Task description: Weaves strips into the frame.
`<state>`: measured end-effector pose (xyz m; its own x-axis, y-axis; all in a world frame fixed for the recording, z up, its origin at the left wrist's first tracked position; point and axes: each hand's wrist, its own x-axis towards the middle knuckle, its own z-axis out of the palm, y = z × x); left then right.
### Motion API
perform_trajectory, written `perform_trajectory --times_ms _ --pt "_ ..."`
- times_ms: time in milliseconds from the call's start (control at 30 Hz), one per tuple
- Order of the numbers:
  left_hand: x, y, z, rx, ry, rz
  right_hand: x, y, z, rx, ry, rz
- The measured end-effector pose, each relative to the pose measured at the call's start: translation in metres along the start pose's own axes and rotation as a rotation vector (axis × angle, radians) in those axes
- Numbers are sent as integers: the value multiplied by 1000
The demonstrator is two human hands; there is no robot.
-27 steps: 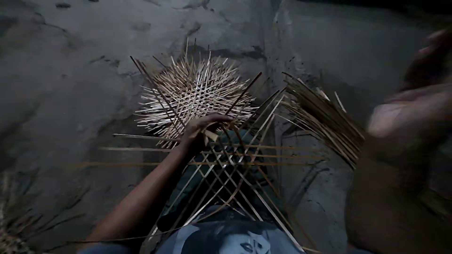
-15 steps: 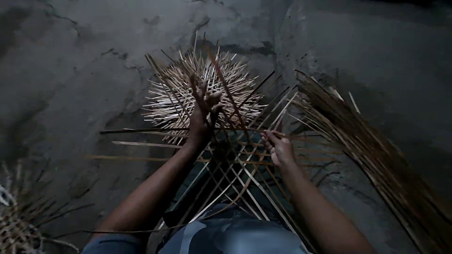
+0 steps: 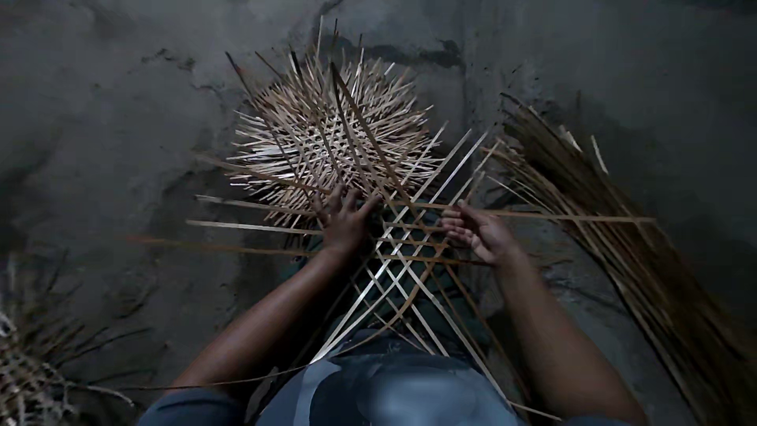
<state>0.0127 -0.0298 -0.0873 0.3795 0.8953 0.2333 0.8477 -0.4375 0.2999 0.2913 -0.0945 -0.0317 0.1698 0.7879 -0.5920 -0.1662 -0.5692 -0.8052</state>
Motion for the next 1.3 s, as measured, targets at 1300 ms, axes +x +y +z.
perform_trajectory --times_ms 1300 --pt "-14 7 -6 23 -38 -62 34 34 47 -1250 121 -1050"
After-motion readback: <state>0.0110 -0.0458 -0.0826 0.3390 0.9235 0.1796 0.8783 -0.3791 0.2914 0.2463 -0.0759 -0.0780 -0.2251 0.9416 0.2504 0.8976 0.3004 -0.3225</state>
